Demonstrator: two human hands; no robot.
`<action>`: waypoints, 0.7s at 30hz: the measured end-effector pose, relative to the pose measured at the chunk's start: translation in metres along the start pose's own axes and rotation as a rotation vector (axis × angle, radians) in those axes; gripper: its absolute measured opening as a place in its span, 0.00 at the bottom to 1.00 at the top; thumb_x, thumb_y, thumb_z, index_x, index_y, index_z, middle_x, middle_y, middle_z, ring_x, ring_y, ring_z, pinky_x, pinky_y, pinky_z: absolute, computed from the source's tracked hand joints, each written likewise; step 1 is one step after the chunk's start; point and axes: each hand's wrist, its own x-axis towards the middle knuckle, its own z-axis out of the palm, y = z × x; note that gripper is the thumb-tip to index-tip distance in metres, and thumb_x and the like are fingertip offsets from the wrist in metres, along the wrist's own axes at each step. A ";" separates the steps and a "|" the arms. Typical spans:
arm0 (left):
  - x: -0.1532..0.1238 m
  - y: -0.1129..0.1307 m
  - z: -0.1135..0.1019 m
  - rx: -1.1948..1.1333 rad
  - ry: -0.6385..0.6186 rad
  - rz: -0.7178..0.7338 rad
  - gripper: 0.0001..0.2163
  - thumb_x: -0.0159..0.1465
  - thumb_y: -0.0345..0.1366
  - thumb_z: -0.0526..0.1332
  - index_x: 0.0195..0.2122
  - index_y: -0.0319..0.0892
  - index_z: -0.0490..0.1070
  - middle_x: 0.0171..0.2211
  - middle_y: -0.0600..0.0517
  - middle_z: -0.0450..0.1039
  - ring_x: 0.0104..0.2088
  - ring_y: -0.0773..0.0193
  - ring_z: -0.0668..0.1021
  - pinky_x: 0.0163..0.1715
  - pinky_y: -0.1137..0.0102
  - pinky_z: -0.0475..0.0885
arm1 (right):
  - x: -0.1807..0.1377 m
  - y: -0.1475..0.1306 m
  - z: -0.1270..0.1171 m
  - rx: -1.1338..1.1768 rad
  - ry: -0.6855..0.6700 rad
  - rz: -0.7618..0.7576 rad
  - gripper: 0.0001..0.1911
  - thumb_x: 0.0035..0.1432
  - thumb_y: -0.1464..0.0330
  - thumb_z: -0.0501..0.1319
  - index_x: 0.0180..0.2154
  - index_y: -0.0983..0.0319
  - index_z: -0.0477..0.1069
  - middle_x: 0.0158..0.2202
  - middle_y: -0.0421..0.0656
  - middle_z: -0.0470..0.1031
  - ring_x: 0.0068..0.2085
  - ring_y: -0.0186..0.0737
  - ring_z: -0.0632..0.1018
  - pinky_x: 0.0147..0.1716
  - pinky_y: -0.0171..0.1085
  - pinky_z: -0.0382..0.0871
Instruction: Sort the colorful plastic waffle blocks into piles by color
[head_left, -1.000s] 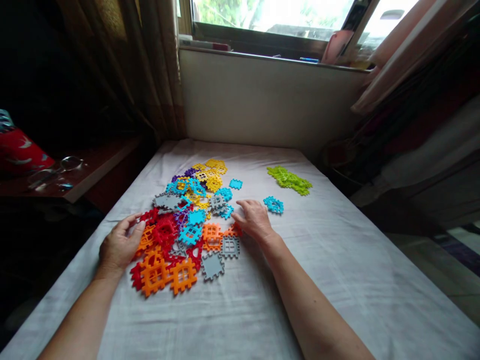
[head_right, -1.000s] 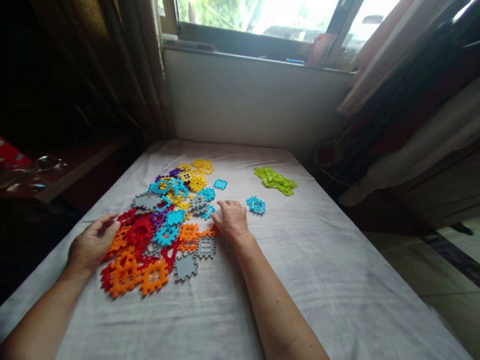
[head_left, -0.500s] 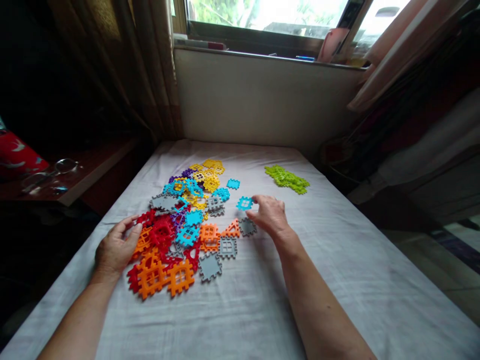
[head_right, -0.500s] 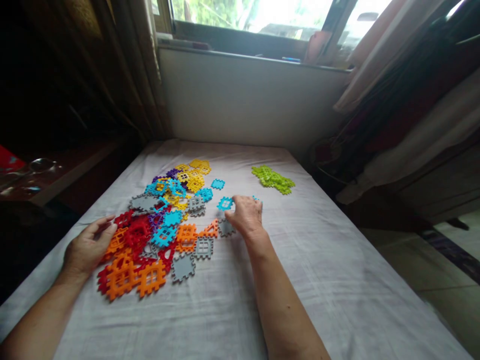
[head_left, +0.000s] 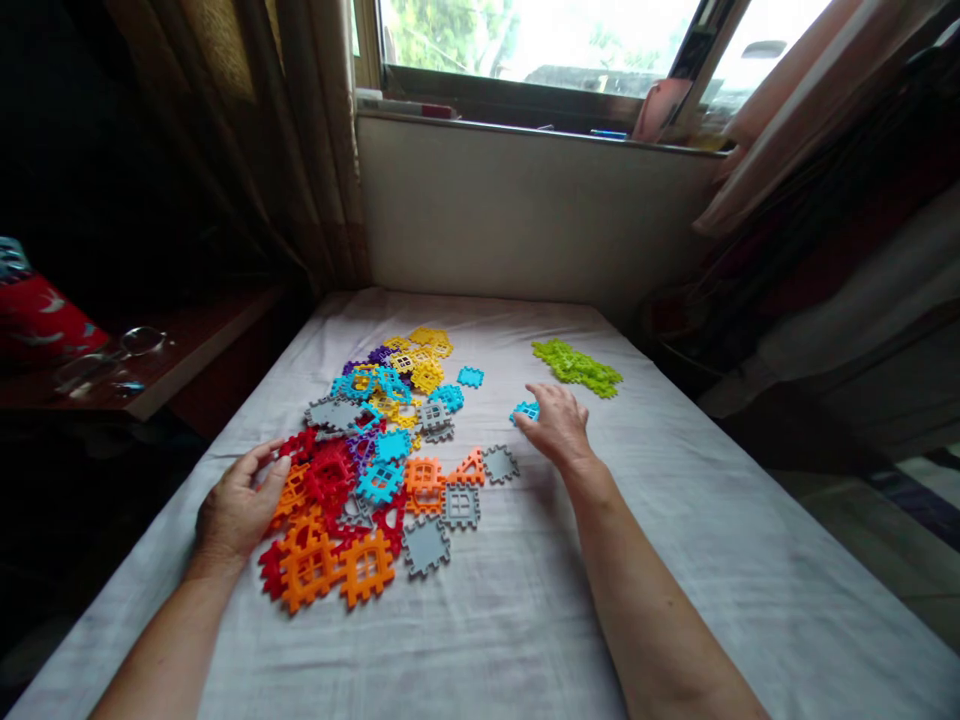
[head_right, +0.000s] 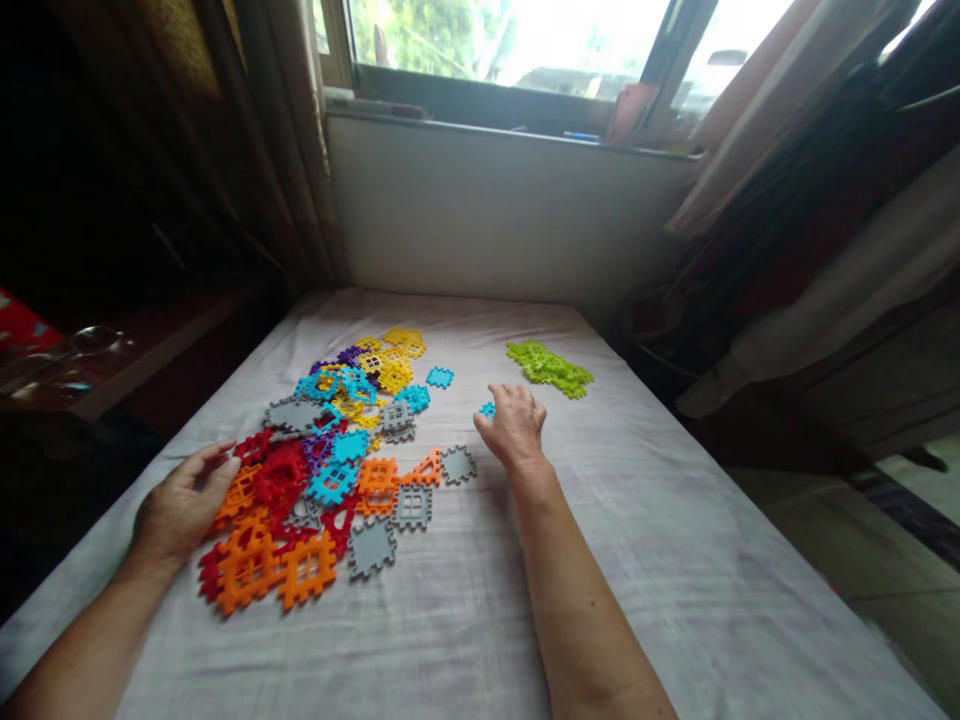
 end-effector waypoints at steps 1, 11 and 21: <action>0.000 -0.001 0.000 -0.006 0.003 0.001 0.20 0.62 0.46 0.58 0.51 0.47 0.76 0.46 0.48 0.80 0.42 0.59 0.80 0.42 0.68 0.73 | 0.008 -0.009 0.002 0.010 -0.003 -0.051 0.26 0.60 0.62 0.60 0.60 0.56 0.68 0.63 0.47 0.68 0.64 0.51 0.64 0.61 0.51 0.57; 0.003 -0.010 0.004 -0.036 0.060 0.042 0.21 0.61 0.50 0.56 0.50 0.48 0.77 0.44 0.49 0.81 0.43 0.57 0.81 0.41 0.68 0.73 | 0.067 -0.057 0.030 -0.043 -0.210 -0.115 0.18 0.62 0.62 0.58 0.52 0.54 0.76 0.56 0.45 0.76 0.58 0.48 0.72 0.53 0.45 0.65; 0.000 0.002 -0.002 0.003 0.029 -0.002 0.18 0.62 0.46 0.58 0.50 0.49 0.77 0.45 0.50 0.80 0.36 0.62 0.79 0.39 0.70 0.72 | 0.034 -0.026 0.008 0.028 -0.021 -0.071 0.13 0.62 0.62 0.60 0.45 0.55 0.79 0.50 0.46 0.78 0.54 0.48 0.74 0.53 0.45 0.64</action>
